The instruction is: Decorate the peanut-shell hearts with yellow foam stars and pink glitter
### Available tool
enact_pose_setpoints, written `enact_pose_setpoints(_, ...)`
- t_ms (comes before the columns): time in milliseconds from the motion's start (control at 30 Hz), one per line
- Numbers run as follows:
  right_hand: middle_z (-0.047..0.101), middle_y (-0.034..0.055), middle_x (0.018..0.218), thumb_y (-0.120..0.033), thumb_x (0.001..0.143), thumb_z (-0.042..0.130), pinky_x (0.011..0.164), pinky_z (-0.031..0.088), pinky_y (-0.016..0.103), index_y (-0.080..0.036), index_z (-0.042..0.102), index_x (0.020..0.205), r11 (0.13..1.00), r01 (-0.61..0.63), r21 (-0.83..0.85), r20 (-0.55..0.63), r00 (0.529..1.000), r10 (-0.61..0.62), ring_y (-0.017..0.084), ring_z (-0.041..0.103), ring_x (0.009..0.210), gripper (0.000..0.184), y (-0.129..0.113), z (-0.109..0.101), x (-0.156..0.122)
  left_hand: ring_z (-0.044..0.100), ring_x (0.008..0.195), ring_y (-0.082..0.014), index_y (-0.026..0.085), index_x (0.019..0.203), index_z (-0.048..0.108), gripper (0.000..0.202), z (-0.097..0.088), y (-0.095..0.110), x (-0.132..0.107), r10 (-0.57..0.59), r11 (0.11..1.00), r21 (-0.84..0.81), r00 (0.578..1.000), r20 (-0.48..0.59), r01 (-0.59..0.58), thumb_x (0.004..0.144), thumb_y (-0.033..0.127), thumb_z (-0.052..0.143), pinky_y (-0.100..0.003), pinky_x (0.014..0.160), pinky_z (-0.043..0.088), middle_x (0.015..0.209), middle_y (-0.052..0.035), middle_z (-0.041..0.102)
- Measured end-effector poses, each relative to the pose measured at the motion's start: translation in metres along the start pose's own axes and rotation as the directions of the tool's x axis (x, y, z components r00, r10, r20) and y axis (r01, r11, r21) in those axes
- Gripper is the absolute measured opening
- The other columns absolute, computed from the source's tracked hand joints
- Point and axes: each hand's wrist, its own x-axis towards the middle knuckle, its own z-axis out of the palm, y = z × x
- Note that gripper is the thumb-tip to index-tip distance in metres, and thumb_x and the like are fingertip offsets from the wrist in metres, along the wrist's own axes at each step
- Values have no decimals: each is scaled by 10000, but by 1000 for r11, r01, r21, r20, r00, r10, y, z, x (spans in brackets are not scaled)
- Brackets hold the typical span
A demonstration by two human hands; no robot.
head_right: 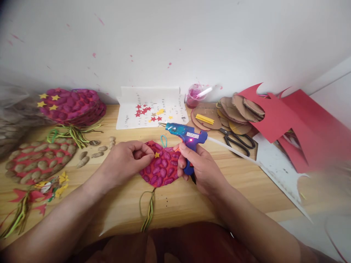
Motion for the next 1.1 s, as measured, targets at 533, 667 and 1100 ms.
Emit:
enact_pose_setpoints(533, 539, -75, 576, -526, 728, 836, 375, 322, 196, -202, 616, 906, 1000, -8, -18, -25, 1000, 8, 101, 537, 455, 430, -1, 2, 0, 539, 514, -152, 229, 680, 724, 151, 3, 0, 1, 24, 986, 165, 999, -45, -16, 774, 280, 617, -273, 550, 374, 527, 23, 610)
enact_pose_setpoints(667, 542, -76, 576, -525, 716, 844, 376, 318, 193, -200, 614, 898, 1000, -9, -19, -31, 999, 9, 96, 535, 455, 437, -2, 3, 0, 551, 523, -157, 226, 690, 726, 150, 3, 2, 2, -16, 988, 153, 999, -37, 21, 775, 287, 619, -278, 557, 378, 564, 16, 645)
enact_pose_setpoints(1100, 539, -80, 569, -514, 724, 847, 375, 333, 180, -204, 594, 898, 1000, -8, 0, -33, 999, 8, 95, 541, 454, 436, 0, 2, 0, 612, 737, -169, 238, 974, 786, 238, -11, -3, -17, 472, 783, 464, 882, -9, -414, 953, 186, 555, -290, 673, 442, 855, -40, 667)
